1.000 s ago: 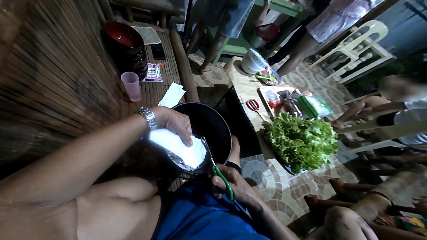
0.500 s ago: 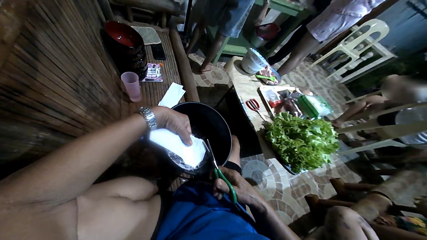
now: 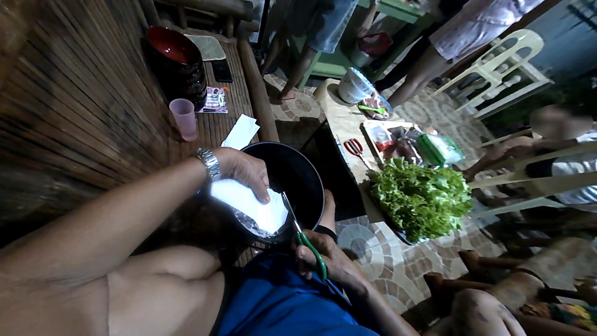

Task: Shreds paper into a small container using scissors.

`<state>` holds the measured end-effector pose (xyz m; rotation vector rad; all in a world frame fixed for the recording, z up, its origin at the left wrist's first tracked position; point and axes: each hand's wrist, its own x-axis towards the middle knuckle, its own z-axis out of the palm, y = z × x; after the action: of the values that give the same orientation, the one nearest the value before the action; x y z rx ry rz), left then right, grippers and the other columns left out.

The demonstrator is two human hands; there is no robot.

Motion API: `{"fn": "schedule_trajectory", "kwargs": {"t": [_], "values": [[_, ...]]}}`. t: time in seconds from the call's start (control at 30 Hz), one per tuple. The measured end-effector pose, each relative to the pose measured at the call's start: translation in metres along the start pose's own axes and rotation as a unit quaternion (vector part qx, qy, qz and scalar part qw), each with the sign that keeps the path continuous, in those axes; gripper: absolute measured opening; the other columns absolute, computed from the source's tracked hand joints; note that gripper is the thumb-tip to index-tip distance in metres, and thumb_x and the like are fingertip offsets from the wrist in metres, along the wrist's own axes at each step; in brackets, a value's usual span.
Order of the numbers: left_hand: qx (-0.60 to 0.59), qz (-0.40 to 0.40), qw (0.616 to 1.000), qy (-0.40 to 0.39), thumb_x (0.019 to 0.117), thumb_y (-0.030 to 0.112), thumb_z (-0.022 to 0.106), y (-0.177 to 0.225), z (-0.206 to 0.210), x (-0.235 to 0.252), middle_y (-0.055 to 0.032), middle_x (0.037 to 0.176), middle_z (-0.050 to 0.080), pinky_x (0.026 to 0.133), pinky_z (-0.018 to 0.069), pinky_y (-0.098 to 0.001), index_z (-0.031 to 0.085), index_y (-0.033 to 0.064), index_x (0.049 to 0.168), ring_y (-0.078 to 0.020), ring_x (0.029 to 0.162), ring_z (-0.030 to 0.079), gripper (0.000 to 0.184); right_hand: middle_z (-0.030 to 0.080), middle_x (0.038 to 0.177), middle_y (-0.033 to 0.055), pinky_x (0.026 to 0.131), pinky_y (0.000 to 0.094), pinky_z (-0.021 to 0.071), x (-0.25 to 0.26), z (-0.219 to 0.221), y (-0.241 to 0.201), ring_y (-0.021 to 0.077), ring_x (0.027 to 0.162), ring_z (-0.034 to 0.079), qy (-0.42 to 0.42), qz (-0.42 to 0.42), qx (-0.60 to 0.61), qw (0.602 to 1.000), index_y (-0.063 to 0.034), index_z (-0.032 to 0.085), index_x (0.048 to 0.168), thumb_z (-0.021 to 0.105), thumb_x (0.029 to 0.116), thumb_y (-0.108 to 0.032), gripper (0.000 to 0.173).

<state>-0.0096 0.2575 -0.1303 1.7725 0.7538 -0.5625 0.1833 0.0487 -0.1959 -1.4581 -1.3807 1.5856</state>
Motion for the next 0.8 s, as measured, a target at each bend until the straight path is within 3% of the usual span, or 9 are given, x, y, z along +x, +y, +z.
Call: {"fn": "schedule_trajectory", "kwargs": {"t": [0.23, 0.43, 0.8], "values": [[-0.007, -0.010, 1.000, 0.005, 0.0992, 0.015, 0.066, 0.0011, 0.0009, -0.0003, -0.0056, 0.067, 0.064, 0.057, 0.0500, -0.0238, 0.066, -0.0008, 0.080, -0.0089, 0.057, 0.060, 0.025, 0.060, 0.059, -0.0138, 0.046, 0.0147, 0.0483, -0.0013, -0.0011, 0.0058, -0.0028, 0.048, 0.057, 0.003, -0.010, 0.043, 0.999, -0.0154, 0.064, 0.088, 0.073, 0.0891, -0.049, 0.035], [-0.007, -0.007, 1.000, 0.006, 0.0998, 0.016, 0.066, 0.0006, 0.0008, -0.0006, -0.0060, 0.068, 0.065, 0.058, 0.0508, -0.0245, 0.067, -0.0012, 0.081, -0.0099, 0.058, 0.062, 0.025, 0.065, 0.074, -0.0107, 0.064, 0.0184, 0.0542, -0.0053, -0.0072, 0.0022, -0.0003, 0.065, 0.063, -0.031, 0.011, -0.021, 0.999, -0.0056, 0.060, 0.107, 0.062, 0.0910, -0.060, 0.057], [-0.003, 0.001, 1.000, 0.013, 0.0996, 0.016, 0.066, 0.0020, 0.0019, -0.0005, -0.0048, 0.065, 0.064, 0.056, 0.0494, -0.0234, 0.065, -0.0005, 0.076, -0.0084, 0.055, 0.060, 0.029, 0.063, 0.068, -0.0124, 0.058, 0.0164, 0.0520, 0.0009, -0.0046, -0.0024, -0.0022, 0.059, 0.061, -0.022, 0.002, -0.035, 0.999, -0.0075, 0.061, 0.103, 0.064, 0.0880, -0.064, 0.059]]}}
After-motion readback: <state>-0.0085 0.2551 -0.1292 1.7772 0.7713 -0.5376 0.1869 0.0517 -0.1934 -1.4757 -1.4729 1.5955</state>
